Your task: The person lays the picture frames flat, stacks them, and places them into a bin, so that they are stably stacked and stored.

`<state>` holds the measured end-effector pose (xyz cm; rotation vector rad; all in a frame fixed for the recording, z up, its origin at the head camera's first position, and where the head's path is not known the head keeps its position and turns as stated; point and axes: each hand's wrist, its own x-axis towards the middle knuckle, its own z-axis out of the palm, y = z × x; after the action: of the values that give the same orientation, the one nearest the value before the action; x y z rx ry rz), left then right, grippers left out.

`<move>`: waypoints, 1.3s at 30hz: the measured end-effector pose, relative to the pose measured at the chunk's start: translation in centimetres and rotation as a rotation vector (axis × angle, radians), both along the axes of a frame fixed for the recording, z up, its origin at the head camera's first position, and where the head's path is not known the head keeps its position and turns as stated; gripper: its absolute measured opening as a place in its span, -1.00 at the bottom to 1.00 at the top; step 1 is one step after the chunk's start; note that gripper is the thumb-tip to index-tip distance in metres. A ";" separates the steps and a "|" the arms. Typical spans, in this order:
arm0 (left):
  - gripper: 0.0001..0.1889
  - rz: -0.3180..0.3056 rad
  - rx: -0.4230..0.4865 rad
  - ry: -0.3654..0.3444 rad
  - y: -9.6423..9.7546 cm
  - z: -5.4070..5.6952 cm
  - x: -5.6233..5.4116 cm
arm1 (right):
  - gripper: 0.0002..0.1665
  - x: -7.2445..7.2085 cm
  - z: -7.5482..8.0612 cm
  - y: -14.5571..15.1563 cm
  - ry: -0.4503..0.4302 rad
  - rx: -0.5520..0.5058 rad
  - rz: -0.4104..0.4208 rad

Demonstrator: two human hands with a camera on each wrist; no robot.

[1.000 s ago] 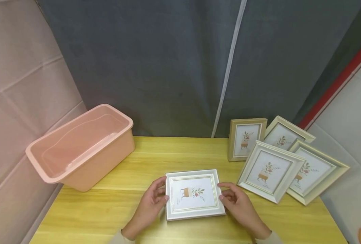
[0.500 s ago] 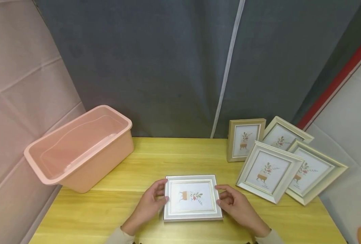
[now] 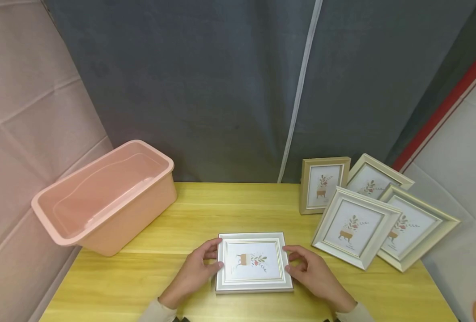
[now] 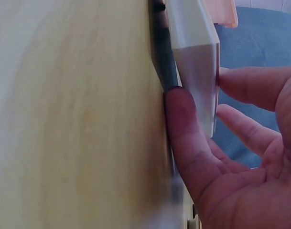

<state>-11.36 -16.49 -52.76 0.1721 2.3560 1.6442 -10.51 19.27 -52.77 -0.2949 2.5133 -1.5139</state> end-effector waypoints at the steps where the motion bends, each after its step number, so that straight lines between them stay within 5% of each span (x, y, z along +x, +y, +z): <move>1: -0.33 -0.002 -0.003 0.002 -0.1 0.0 0.0 | -0.45 0.0 0.0 0.0 0.001 0.005 -0.001; 16: -0.35 0.039 -0.185 0.049 -0.6 0.2 0.4 | -0.46 0.0 0.7 1.1 0.012 0.011 -0.003; 30: -0.35 0.020 -0.128 0.020 -0.2 -0.2 0.4 | -0.54 -0.5 5.6 3.4 0.244 0.039 -0.017; 39: -0.34 0.027 -0.152 0.016 -0.3 0.0 0.3 | -0.51 -1.0 9.3 4.8 0.485 0.064 -0.055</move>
<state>-11.02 -16.78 -52.75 0.1249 2.4931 1.4725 -11.49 24.09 -43.46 -0.6587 2.9488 -1.5248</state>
